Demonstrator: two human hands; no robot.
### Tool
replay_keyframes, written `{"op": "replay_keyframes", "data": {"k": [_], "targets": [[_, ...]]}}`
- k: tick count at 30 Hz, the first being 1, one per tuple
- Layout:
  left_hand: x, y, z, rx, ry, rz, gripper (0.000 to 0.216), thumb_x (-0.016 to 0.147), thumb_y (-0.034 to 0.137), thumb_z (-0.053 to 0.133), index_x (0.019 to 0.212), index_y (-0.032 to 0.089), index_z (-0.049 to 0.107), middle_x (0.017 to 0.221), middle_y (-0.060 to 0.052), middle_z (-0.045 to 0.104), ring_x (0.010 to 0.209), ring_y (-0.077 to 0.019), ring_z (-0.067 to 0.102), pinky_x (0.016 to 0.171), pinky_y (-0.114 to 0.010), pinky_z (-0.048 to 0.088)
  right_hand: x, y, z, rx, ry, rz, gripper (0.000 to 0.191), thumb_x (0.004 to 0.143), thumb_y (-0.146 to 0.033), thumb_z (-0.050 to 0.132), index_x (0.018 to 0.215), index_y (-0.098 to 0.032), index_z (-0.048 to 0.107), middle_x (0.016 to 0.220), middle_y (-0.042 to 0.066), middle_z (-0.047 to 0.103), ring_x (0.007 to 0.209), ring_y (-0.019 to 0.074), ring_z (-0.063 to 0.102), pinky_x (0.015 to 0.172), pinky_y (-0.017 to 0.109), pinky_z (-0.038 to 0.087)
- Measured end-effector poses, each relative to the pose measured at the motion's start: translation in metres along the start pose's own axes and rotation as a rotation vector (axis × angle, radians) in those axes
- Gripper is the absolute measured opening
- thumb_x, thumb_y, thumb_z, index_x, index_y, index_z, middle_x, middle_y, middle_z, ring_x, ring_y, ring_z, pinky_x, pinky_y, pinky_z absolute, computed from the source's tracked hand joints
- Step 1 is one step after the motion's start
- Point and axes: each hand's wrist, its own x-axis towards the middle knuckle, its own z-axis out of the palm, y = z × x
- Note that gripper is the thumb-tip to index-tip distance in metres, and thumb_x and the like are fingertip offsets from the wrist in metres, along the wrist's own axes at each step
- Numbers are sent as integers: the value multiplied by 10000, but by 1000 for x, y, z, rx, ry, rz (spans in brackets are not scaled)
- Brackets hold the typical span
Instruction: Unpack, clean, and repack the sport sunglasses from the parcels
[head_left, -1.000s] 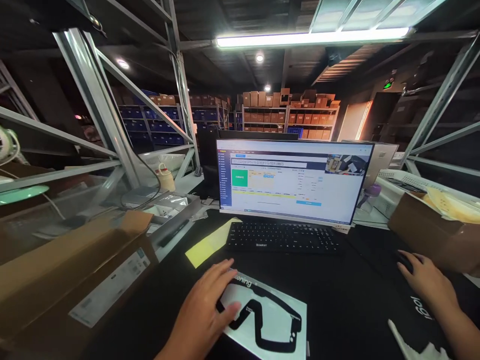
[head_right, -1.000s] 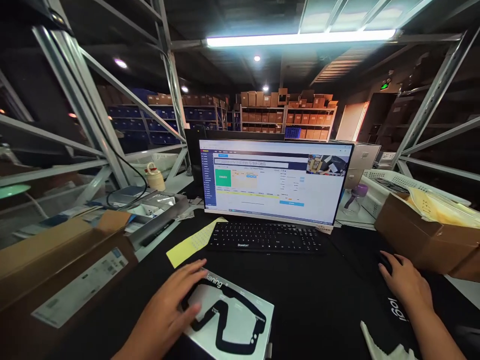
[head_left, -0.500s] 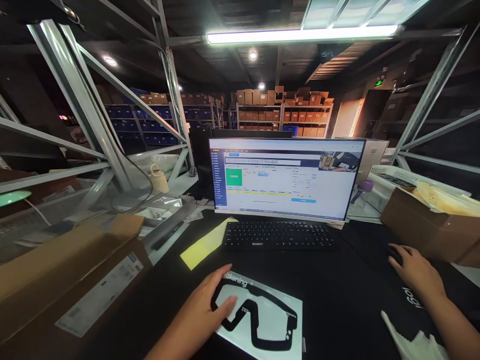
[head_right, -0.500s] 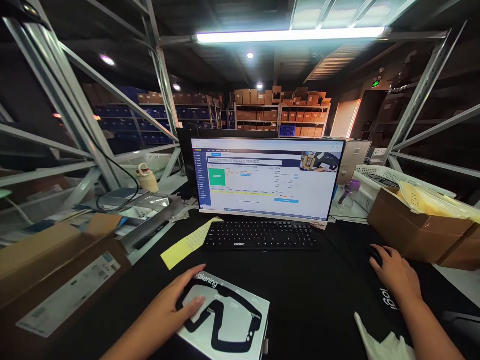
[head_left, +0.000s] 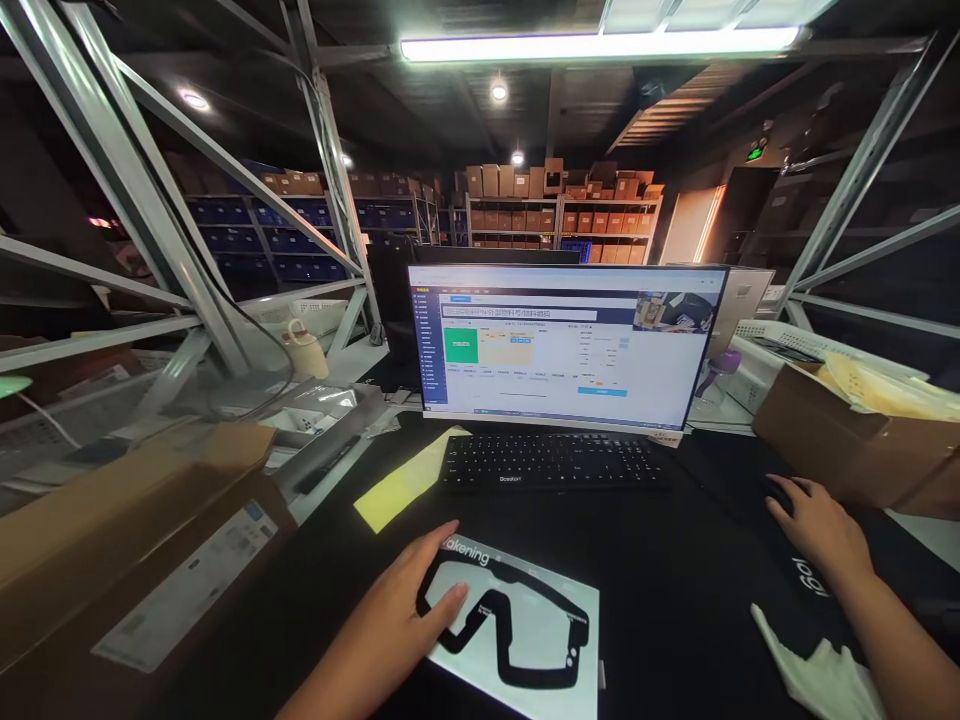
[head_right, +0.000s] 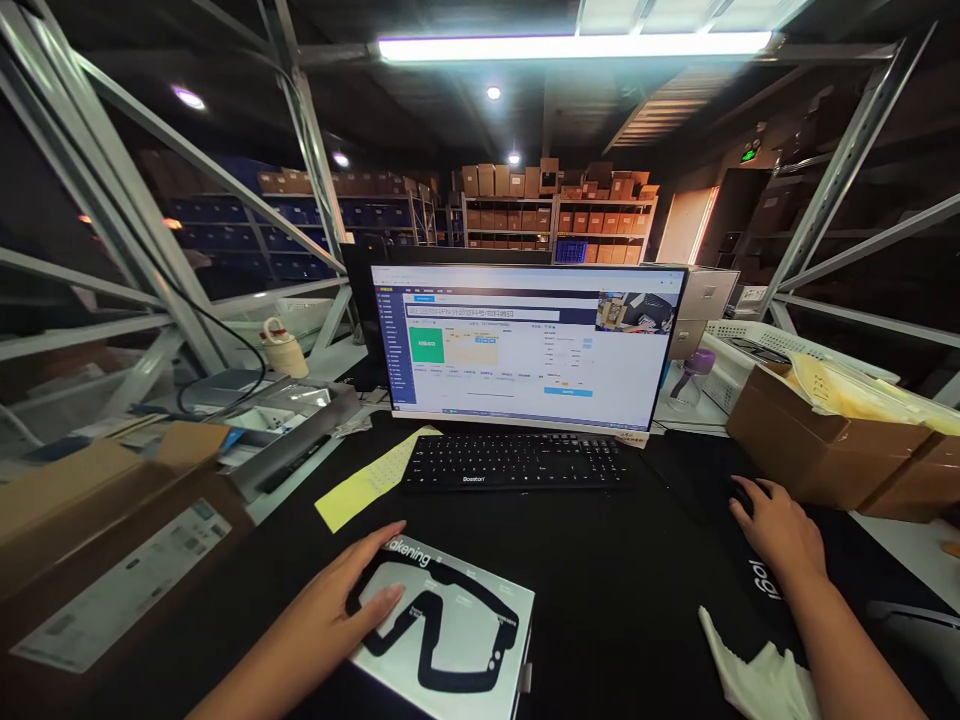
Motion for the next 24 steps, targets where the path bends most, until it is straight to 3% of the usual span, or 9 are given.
{"op": "replay_keyframes", "data": {"k": [8,17,24], "targets": [[0,-5,1,3,12,28,629,928,531,524,1495,268,454,1528,-91,491,1382,-326,493,1129,-528,429,1,-2,-1,-9,-23,26,582,956,-516,275,1414,-269,536,1372,154,521,1119,364,611,892,457,502],[-1,0,-1,18,2,12,638,928,557,517,1503,290,443,1523,-94,496,1351,-339,526,1071,-525,488,1,-2,-6,11,-53,25,542,959,-503,303,1370,-282,579,1368,159,528,1133,353,614,918,452,502],[-3,-1,-2,44,-33,-4,660,940,581,472,1529,291,394,1559,-79,449,1402,-326,468,1128,-530,429,-1,-4,-7,17,-27,25,557,939,-494,311,1372,-262,573,1351,164,543,1112,356,619,907,452,506]]}}
